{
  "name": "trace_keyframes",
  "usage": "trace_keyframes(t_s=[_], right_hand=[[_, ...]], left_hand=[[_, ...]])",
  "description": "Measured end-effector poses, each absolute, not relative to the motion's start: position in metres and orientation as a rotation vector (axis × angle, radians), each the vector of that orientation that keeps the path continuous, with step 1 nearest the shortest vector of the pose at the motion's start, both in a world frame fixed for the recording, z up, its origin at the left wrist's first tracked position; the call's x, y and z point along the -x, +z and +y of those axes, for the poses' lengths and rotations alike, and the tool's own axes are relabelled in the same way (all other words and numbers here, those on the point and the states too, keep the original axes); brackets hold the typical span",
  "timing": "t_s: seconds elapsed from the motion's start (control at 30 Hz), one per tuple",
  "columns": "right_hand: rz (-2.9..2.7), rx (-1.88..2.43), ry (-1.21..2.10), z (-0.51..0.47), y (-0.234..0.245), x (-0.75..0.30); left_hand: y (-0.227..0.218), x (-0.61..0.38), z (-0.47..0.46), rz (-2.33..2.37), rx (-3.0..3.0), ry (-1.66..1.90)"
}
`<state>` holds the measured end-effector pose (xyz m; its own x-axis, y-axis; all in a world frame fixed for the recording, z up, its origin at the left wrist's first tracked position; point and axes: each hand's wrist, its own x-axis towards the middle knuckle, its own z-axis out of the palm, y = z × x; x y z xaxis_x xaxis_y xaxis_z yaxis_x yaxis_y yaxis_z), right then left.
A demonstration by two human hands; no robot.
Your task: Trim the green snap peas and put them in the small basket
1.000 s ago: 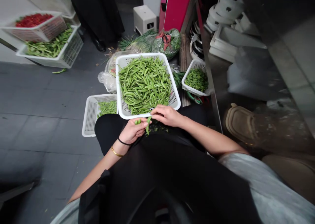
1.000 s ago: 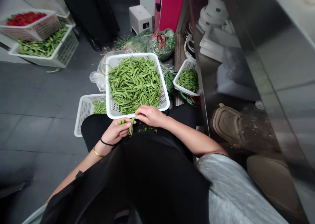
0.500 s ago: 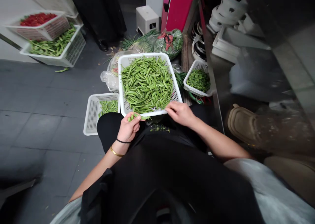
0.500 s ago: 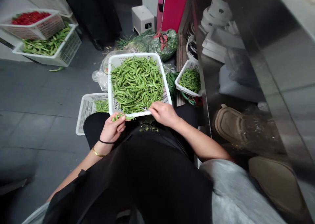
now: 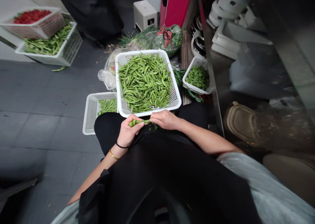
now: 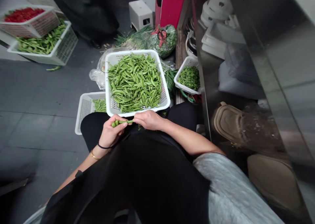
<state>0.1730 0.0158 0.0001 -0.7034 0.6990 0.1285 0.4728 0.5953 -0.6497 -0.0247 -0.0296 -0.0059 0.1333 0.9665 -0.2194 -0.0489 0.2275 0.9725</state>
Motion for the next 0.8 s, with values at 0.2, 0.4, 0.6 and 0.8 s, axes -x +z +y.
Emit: trace_keyframes(t_s=[0.2,0.4,0.6,0.8], right_hand=[[-2.320,1.017,0.776,0.010,-0.008,-0.157],[-2.400,1.024,0.650,0.011,-0.015,-0.165],[-2.589,1.086,0.939,0.015,0.005,-0.222],[-2.687,1.536,0.979,0.062,0.015,-0.232]], left_hand=[[-0.012,0.008,-0.027,1.087,-1.171,0.806],[-0.022,0.010,-0.019,1.051,-0.904,0.940],[-0.024,0.038,0.000,0.927,-0.622,1.298],[-0.020,0.040,0.006,0.786,-0.406,1.068]])
